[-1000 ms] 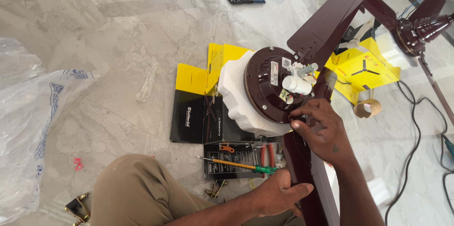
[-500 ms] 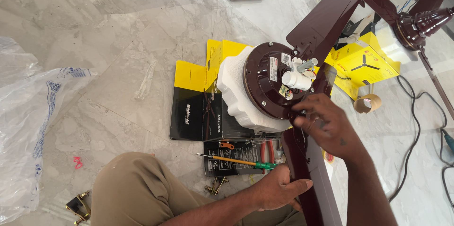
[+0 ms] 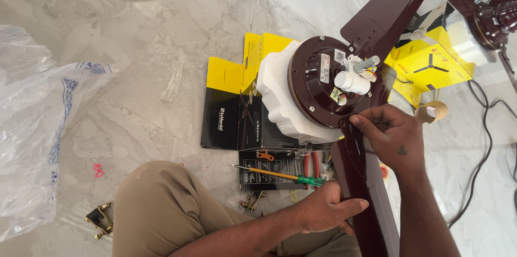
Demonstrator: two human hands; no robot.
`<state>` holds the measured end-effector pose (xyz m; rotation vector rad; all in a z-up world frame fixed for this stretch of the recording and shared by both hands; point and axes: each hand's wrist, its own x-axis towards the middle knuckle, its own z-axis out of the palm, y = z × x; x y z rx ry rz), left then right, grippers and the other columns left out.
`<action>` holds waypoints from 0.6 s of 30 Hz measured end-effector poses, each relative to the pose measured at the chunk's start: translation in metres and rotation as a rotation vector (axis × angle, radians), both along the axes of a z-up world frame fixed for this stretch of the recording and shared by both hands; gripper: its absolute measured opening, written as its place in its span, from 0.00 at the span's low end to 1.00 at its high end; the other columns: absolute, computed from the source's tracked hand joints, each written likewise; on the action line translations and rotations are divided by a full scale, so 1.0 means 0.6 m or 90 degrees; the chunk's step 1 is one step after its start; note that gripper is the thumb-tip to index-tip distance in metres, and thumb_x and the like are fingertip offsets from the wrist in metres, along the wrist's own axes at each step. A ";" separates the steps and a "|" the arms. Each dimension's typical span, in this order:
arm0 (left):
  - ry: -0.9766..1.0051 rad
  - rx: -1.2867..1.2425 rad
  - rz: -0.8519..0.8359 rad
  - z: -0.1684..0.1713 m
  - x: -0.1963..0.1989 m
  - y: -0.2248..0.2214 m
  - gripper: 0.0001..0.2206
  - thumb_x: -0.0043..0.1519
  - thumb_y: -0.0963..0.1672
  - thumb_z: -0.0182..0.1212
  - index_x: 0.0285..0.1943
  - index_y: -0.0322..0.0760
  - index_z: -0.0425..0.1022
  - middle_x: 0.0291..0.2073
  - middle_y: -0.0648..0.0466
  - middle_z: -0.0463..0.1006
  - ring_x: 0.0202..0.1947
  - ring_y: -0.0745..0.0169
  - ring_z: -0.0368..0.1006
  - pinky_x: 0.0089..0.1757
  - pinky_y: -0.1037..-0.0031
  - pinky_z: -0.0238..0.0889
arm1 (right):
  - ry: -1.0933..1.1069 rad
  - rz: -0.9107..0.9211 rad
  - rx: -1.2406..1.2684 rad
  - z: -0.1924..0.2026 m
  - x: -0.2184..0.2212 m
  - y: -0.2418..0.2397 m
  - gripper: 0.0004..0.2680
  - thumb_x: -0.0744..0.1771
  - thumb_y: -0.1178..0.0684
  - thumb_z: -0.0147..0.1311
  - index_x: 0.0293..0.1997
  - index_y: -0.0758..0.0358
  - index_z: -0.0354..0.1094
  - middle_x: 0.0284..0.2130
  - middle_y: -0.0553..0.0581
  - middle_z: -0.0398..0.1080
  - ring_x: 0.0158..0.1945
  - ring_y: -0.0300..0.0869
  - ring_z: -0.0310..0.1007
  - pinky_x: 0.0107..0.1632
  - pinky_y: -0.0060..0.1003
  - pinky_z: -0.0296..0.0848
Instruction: The person attaches fan blades to a ceiling fan motor unit by hand and with a screwdriver.
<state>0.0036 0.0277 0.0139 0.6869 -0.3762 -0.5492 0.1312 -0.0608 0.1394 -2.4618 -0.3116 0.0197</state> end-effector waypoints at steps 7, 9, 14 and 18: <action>0.005 -0.049 0.017 -0.012 -0.008 -0.005 0.22 0.74 0.46 0.51 0.69 0.19 0.61 0.54 0.40 0.74 0.47 0.58 0.76 0.42 0.69 0.78 | -0.040 0.073 0.171 -0.070 0.026 -0.111 0.07 0.70 0.54 0.58 0.49 0.67 0.73 0.36 0.52 0.77 0.37 0.31 0.74 0.43 0.27 0.73; 0.005 -0.043 0.021 -0.019 -0.007 -0.003 0.22 0.74 0.46 0.51 0.70 0.21 0.61 0.55 0.41 0.74 0.48 0.60 0.76 0.42 0.69 0.77 | -0.017 0.052 0.129 -0.111 0.038 -0.165 0.08 0.69 0.54 0.58 0.50 0.67 0.72 0.37 0.53 0.77 0.39 0.33 0.74 0.44 0.28 0.73; -0.009 -0.007 0.012 -0.026 0.001 -0.007 0.21 0.75 0.46 0.52 0.68 0.18 0.65 0.54 0.36 0.76 0.47 0.57 0.78 0.41 0.69 0.77 | 0.162 0.168 -0.324 -0.226 0.020 -0.195 0.16 0.64 0.53 0.60 0.56 0.66 0.67 0.42 0.57 0.75 0.46 0.42 0.73 0.50 0.37 0.72; 0.004 -0.065 0.004 -0.039 0.003 -0.007 0.23 0.71 0.46 0.52 0.72 0.27 0.60 0.54 0.42 0.74 0.47 0.60 0.77 0.42 0.70 0.77 | 0.217 0.442 -0.471 -0.310 -0.001 -0.148 0.23 0.61 0.53 0.61 0.62 0.65 0.64 0.46 0.60 0.74 0.52 0.49 0.73 0.55 0.43 0.71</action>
